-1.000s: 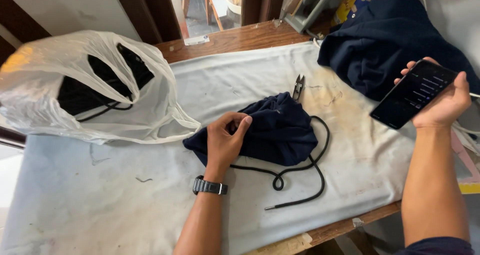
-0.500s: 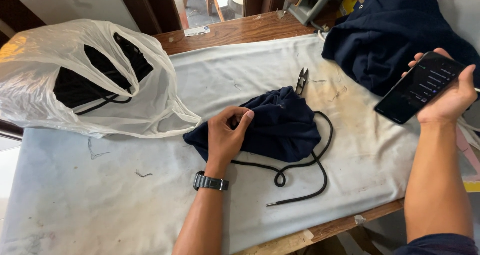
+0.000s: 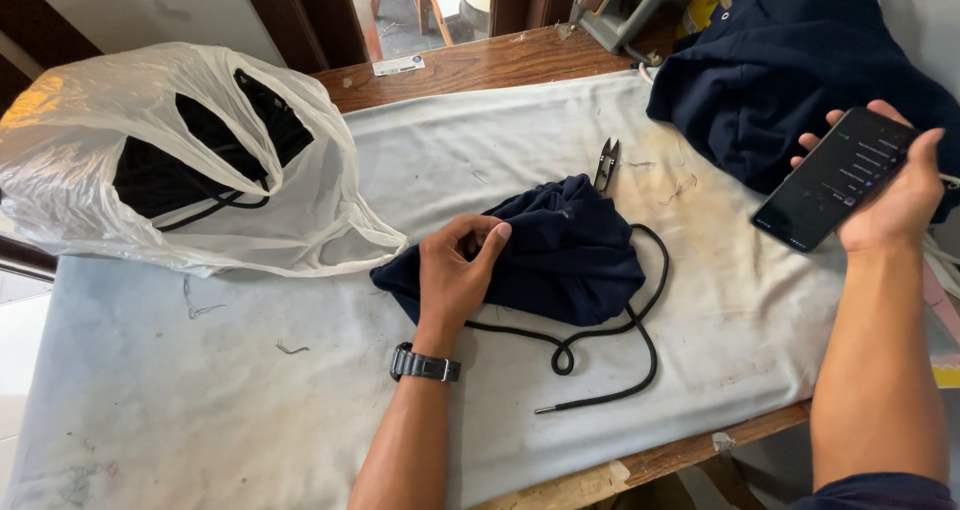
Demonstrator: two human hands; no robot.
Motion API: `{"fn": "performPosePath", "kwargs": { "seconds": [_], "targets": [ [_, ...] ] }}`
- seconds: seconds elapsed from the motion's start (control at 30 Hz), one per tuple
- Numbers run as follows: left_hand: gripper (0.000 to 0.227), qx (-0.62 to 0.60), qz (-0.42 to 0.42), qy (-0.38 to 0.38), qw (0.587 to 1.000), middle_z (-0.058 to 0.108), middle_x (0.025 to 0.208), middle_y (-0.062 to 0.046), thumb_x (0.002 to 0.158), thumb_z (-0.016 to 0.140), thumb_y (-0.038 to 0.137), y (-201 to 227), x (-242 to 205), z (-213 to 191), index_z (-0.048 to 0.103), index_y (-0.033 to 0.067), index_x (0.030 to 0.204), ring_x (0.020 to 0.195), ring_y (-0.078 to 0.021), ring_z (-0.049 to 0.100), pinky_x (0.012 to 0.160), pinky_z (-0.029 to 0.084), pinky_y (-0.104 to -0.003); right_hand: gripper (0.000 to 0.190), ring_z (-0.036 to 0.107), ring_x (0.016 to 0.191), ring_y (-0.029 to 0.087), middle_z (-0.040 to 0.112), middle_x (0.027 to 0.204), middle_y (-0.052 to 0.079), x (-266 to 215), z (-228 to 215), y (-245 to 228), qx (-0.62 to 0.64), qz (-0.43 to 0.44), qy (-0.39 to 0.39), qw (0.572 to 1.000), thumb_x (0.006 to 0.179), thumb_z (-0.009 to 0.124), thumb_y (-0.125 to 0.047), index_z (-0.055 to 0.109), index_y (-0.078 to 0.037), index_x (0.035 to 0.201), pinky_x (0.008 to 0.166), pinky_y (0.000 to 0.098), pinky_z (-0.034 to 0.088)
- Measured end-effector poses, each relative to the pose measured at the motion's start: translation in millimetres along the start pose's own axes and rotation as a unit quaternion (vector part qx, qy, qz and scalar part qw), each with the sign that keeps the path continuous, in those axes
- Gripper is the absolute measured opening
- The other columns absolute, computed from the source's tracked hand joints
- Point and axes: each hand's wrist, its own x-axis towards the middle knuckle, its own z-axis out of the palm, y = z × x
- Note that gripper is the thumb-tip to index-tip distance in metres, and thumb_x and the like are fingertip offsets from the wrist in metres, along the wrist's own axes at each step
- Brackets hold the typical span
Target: The person threads a black drawstring through the waistband of a navy blue garment by hand.
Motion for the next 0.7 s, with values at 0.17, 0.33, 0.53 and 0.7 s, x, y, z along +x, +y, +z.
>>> {"fn": "performPosePath", "kwargs": {
  "seconds": [0.17, 0.33, 0.53, 0.7],
  "targets": [
    [0.02, -0.005, 0.003, -0.001, 1.0, 0.063, 0.071, 0.005, 0.095, 0.071, 0.028, -0.8, -0.3, 0.1, 0.076, 0.0119, 0.085, 0.067, -0.0061, 0.05, 0.062, 0.043, -0.023, 0.065, 0.076, 0.109, 0.033, 0.07, 0.132, 0.012, 0.9, -12.7, 5.2, -0.02, -0.026, -0.012, 0.999, 0.085, 0.08, -0.039, 0.051, -0.02, 0.14, 0.092, 0.0492, 0.067],
    [0.02, -0.008, 0.001, 0.0, 1.0, 0.061, 0.069, 0.006, 0.095, 0.072, 0.028, 2.0, -0.8, -0.3, 0.076, 0.0119, 0.084, 0.065, -0.0058, 0.048, 0.061, 0.041, -0.023, 0.036, 0.073, 0.108, 0.036, 0.068, 0.129, 0.024, 19.5, -48.2, 24.5, -0.089, -0.056, -0.003, 0.994, 0.109, 0.058, -0.015, 0.045, -0.019, 0.143, 0.099, 0.0558, 0.07],
    [0.014, -0.014, 0.007, 0.01, 1.0, 0.061, 0.07, 0.007, 0.093, 0.073, 0.022, -0.8, -0.2, 0.9, 0.076, 0.0123, 0.083, 0.067, -0.005, 0.049, 0.062, 0.041, -0.024, 0.03, 0.068, 0.086, 0.026, 0.061, 0.104, 0.013, 42.7, -97.0, 48.6, -0.323, -0.065, 0.035, 0.944, 0.125, 0.056, -0.041, 0.066, -0.014, 0.132, 0.069, 0.0472, 0.066],
    [0.017, -0.017, 0.004, 0.007, 1.0, 0.062, 0.069, 0.006, 0.094, 0.072, 0.023, 2.3, -1.8, -1.4, 0.074, 0.0128, 0.082, 0.066, -0.0056, 0.049, 0.061, 0.041, -0.024, 0.053, 0.066, 0.076, 0.043, 0.062, 0.098, 0.023, 51.4, -115.1, 63.3, -0.3, 0.058, -0.038, 0.952, 0.13, 0.045, -0.059, 0.059, -0.008, 0.136, 0.058, 0.0564, 0.055]
  ]
}}
